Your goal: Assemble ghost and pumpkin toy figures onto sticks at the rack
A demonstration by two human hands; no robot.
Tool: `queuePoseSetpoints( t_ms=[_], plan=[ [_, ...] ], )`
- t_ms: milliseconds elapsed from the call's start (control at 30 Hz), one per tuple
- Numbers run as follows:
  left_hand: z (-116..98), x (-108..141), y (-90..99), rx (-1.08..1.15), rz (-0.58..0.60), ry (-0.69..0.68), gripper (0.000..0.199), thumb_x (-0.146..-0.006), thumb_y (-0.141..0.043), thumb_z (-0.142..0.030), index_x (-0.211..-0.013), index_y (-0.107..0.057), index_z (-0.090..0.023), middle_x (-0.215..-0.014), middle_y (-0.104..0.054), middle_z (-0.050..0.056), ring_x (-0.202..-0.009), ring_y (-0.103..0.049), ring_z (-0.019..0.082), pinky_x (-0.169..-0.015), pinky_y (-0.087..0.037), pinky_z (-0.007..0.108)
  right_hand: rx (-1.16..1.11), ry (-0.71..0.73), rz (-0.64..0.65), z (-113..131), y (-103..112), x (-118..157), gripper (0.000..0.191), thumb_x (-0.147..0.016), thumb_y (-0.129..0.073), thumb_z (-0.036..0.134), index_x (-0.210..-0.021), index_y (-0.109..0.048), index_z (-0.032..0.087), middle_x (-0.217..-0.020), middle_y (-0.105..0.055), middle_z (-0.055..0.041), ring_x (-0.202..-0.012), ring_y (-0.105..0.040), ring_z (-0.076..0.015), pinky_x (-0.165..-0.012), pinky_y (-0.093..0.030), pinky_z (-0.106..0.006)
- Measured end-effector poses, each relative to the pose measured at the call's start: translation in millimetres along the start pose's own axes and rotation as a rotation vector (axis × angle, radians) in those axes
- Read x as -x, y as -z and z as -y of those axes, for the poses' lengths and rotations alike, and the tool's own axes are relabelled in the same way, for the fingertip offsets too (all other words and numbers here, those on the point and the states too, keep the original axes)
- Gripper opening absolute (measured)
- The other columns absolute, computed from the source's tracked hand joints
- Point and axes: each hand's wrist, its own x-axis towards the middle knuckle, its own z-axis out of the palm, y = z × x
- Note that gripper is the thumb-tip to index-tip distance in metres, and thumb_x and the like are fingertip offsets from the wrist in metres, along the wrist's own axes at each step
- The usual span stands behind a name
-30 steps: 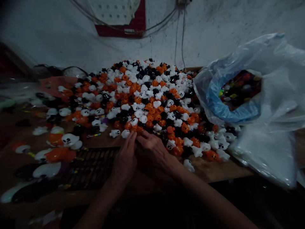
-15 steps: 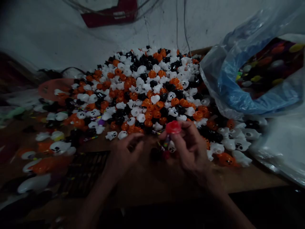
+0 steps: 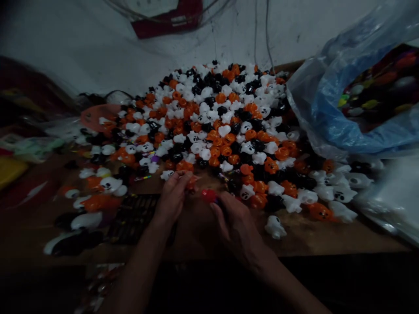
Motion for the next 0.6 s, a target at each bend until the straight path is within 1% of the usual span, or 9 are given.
queuePoseSetpoints(
  t_ms=[67,167,233,267,333,367,467,533,600],
  plan=[
    [-2,17,15.2,0.204,0.002,0.076,0.022,-0.086,-0.050,-0.038,-0.094,-0.053,-0.018,-0.082,-0.060,0.001,-0.065,-0.061,0.011,-0.067,-0.051,0.026,0.003,0.034,0.070,15,-12,-2,0.016,-0.094,-0.042,0.024,-0.089,-0.057,0.020,-0.075,-0.063,-0.0027,-0.061,-0.058,-0.0136,-0.058,-0.044,-0.024],
    [-3,39,31.7,0.427,-0.038,0.160,0.022,-0.091,-0.044,-0.035,-0.094,-0.055,-0.016,-0.084,-0.063,0.003,-0.079,-0.066,0.012,-0.079,-0.053,0.027,0.058,0.101,0.152,34,-26,0,0.017,-0.094,-0.041,0.022,-0.099,-0.057,0.019,-0.080,-0.067,-0.0040,-0.061,-0.061,-0.0137,-0.057,-0.044,-0.023],
    [-4,50,37.7,0.616,-0.060,0.221,0.023,-0.092,-0.045,-0.035,-0.094,-0.057,-0.016,-0.090,-0.066,0.005,-0.091,-0.067,0.015,-0.086,-0.052,0.030,0.127,0.122,0.183,41,-33,3,0.017,-0.094,-0.042,0.023,-0.095,-0.058,0.018,-0.077,-0.068,-0.0042,-0.057,-0.061,-0.0135,-0.054,-0.042,-0.023],
    [-5,54,39.3,0.717,-0.071,0.258,0.022,-0.092,-0.046,-0.035,-0.094,-0.057,-0.015,-0.092,-0.067,0.006,-0.095,-0.067,0.017,-0.087,-0.053,0.032,0.163,0.130,0.193,43,-36,4,0.018,-0.094,-0.041,0.025,-0.093,-0.058,0.018,-0.076,-0.068,-0.0043,-0.056,-0.061,-0.0136,-0.052,-0.040,-0.024],
    [-7,60,40.1,0.884,-0.103,0.331,0.022,-0.093,-0.048,-0.034,-0.093,-0.057,-0.014,-0.092,-0.068,0.007,-0.097,-0.067,0.020,-0.086,-0.053,0.033,0.234,0.141,0.214,43,-40,5,0.021,-0.095,-0.040,0.028,-0.093,-0.058,0.017,-0.074,-0.068,-0.0049,-0.054,-0.061,-0.0150,-0.050,-0.038,-0.025],
    [-8,61,39.6,0.927,-0.121,0.356,0.023,-0.093,-0.048,-0.034,-0.092,-0.057,-0.013,-0.090,-0.068,0.007,-0.096,-0.068,0.021,-0.085,-0.054,0.033,0.264,0.143,0.230,43,-42,5,0.023,-0.095,-0.039,0.029,-0.096,-0.059,0.017,-0.075,-0.069,-0.0054,-0.055,-0.062,-0.0160,-0.050,-0.037,-0.025],
    [-10,63,36.3,0.938,-0.133,0.402,0.026,-0.094,-0.046,-0.035,-0.089,-0.058,-0.014,-0.087,-0.068,0.005,-0.092,-0.068,0.019,-0.085,-0.053,0.031,0.321,0.139,0.256,42,-47,4,0.027,-0.096,-0.037,0.032,-0.104,-0.058,0.017,-0.079,-0.071,-0.0068,-0.058,-0.063,-0.0186,-0.050,-0.036,-0.027],
    [-10,63,34.3,0.921,-0.132,0.403,0.026,-0.094,-0.046,-0.036,-0.086,-0.058,-0.014,-0.084,-0.068,0.005,-0.088,-0.069,0.018,-0.085,-0.053,0.031,0.337,0.132,0.259,42,-51,2,0.028,-0.096,-0.037,0.033,-0.108,-0.057,0.017,-0.081,-0.072,-0.0071,-0.059,-0.064,-0.0191,-0.050,-0.035,-0.027],
    [-8,63,32.7,0.905,-0.153,0.384,0.025,-0.093,-0.048,-0.035,-0.082,-0.058,-0.015,-0.080,-0.067,0.003,-0.084,-0.070,0.018,-0.083,-0.053,0.032,0.348,0.117,0.260,42,-53,2,0.027,-0.096,-0.038,0.033,-0.105,-0.058,0.017,-0.079,-0.072,-0.0067,-0.058,-0.063,-0.0187,-0.050,-0.034,-0.028]
  ],
)
